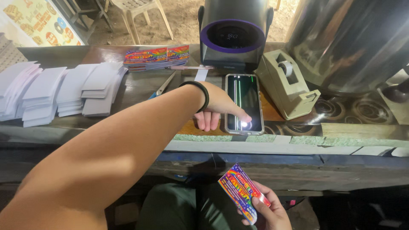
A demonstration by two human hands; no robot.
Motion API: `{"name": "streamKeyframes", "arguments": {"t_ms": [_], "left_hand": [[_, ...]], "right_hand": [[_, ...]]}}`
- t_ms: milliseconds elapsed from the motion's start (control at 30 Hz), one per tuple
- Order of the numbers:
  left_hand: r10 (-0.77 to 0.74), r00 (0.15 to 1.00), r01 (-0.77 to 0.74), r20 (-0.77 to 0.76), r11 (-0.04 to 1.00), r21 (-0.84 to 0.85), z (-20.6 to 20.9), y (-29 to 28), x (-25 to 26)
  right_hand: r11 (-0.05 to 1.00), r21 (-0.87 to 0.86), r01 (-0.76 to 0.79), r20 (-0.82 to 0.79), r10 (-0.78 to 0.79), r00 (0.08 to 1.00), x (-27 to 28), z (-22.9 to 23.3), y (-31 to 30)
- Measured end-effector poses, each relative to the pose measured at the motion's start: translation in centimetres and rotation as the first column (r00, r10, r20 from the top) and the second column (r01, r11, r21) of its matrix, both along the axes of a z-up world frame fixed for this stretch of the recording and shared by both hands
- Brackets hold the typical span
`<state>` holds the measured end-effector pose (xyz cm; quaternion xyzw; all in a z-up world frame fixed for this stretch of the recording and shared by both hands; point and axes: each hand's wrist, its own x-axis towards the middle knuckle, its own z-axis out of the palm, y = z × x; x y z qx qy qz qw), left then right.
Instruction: The person sorts through a stack of cards by hand, folding white paper slips and securing them to the cards using tape and by cutting them with shears.
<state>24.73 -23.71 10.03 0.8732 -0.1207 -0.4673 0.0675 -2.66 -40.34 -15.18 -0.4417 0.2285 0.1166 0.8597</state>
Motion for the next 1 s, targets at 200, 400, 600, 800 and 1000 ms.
{"name": "streamKeyframes", "arguments": {"t_ms": [200,400,600,800,1000], "left_hand": [[-0.056,0.998,0.056,0.000,0.998,0.003,-0.9,-0.6,0.4],[-0.069,0.997,0.068,0.026,0.998,0.008,-0.8,-0.7,0.3],[-0.063,0.998,0.064,0.031,0.997,-0.046,-0.6,-0.5,0.1],[0.095,0.993,-0.104,-0.076,0.986,-0.131,-0.8,1.2,1.0],[0.168,0.974,-0.186,-0.151,0.975,-0.118,-1.9,1.7,2.0]], "right_hand": [[0.998,-0.041,0.050,-0.061,-0.053,0.997,0.3,1.3,0.4],[0.998,-0.043,0.042,-0.076,-0.045,0.996,0.5,1.8,0.5],[0.999,-0.016,0.033,-0.037,-0.034,0.999,0.4,0.6,-0.1],[1.000,0.001,0.030,-0.009,-0.030,1.000,0.3,0.3,-0.2],[1.000,-0.008,0.025,-0.011,-0.025,1.000,-0.2,0.8,-0.2]]}}
